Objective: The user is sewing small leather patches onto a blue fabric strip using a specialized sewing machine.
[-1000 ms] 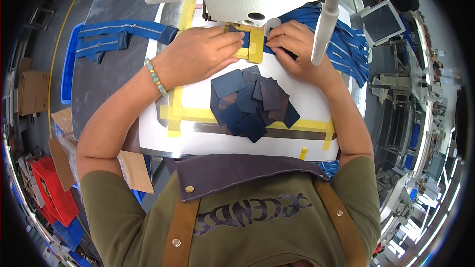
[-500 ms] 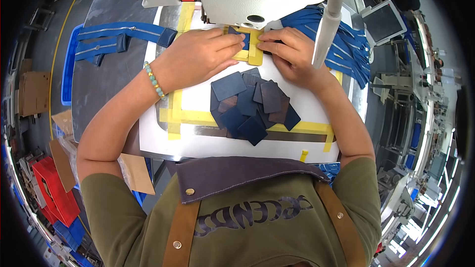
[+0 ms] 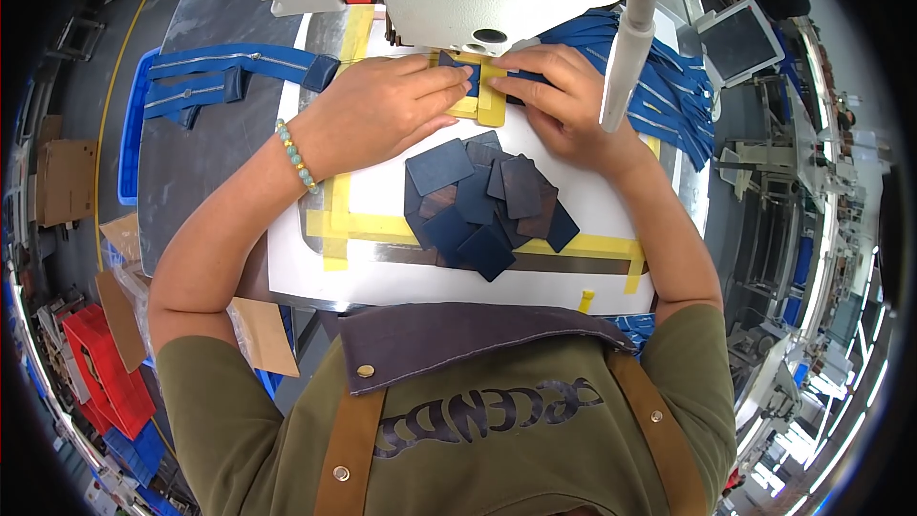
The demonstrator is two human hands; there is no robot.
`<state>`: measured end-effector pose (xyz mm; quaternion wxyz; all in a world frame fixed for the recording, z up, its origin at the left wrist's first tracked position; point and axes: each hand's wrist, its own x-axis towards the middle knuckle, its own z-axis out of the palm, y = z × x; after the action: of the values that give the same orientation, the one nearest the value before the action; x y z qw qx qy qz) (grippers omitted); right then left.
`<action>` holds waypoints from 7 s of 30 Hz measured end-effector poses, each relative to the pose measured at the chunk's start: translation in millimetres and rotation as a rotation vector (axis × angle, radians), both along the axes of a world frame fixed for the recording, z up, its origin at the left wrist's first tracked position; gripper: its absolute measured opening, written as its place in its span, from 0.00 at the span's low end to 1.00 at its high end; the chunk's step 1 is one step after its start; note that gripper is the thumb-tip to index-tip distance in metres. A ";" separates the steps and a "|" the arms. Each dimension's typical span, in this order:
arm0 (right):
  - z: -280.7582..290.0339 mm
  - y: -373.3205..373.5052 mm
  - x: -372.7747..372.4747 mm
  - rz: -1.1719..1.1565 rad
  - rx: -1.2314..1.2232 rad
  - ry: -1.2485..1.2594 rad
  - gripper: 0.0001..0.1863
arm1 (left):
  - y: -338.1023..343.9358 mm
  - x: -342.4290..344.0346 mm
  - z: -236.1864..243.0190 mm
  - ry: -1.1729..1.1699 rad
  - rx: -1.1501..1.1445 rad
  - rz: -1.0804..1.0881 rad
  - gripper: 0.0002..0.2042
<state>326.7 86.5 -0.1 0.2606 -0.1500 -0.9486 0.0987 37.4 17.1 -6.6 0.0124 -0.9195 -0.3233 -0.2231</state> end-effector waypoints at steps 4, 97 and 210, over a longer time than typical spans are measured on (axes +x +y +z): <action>-0.6 -9.2 -10.6 0.083 -0.045 -0.019 0.28 | 0.8 -0.6 1.6 -0.005 0.017 -0.012 0.16; -0.7 -20.4 -4.2 -0.067 0.146 -0.083 0.26 | -11.8 -2.0 -5.1 -0.014 0.008 0.032 0.21; -2.7 -6.1 6.1 -0.310 -0.110 0.006 0.18 | -6.7 -23.5 3.9 -0.122 -0.102 0.277 0.16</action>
<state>332.8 80.4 -2.8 0.2671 -0.3083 -0.9064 0.1097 13.9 10.4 -2.7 -0.0234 -0.8503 -0.4583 -0.2579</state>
